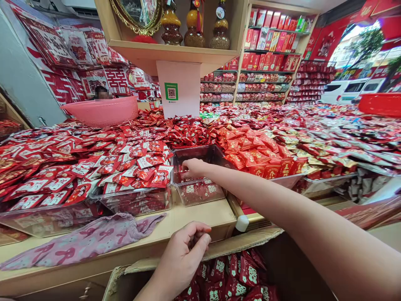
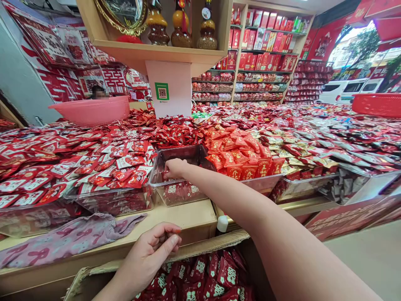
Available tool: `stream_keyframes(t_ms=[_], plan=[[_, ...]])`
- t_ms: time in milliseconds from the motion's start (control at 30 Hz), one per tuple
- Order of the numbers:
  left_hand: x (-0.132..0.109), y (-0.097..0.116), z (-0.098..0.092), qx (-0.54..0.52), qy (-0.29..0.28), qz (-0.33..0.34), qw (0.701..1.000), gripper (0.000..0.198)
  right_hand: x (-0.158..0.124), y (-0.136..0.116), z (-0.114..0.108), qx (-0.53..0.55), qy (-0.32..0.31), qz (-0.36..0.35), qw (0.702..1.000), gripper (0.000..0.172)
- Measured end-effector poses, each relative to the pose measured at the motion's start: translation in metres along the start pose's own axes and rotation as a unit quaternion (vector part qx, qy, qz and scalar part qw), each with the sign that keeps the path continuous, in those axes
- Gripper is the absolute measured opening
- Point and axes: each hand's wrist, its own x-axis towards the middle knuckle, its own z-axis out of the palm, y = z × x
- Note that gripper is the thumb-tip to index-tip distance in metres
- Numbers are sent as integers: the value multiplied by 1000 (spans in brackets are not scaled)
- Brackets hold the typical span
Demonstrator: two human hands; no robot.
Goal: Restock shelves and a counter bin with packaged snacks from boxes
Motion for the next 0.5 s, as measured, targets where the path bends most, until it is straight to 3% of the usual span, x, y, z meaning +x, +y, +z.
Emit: stream_keyframes(t_ms=[100, 200, 267, 333, 367, 433, 500], plan=[[1, -1, 0, -11, 6, -2, 1000, 19, 2, 1, -3, 15, 28, -3, 999, 28], [3, -1, -1, -38, 18, -10, 999, 20, -9, -6, -19, 29, 103, -18, 994, 25], [4, -2, -3, -71, 31, -14, 997, 20, -34, -18, -32, 68, 201, -50, 976, 29], [5, -2, -4, -117, 51, -8, 992, 20, -75, -34, -36, 125, 304, -111, 938, 32], [5, -2, -5, -139, 63, 2, 988, 20, -99, -41, -32, 135, 317, -147, 927, 32], [6, -2, -5, -167, 88, 12, 982, 18, -148, -52, -4, 84, 242, -260, 931, 31], [6, -2, -5, -167, 98, 5, 981, 17, -188, -53, 50, 32, 110, -372, 921, 24]])
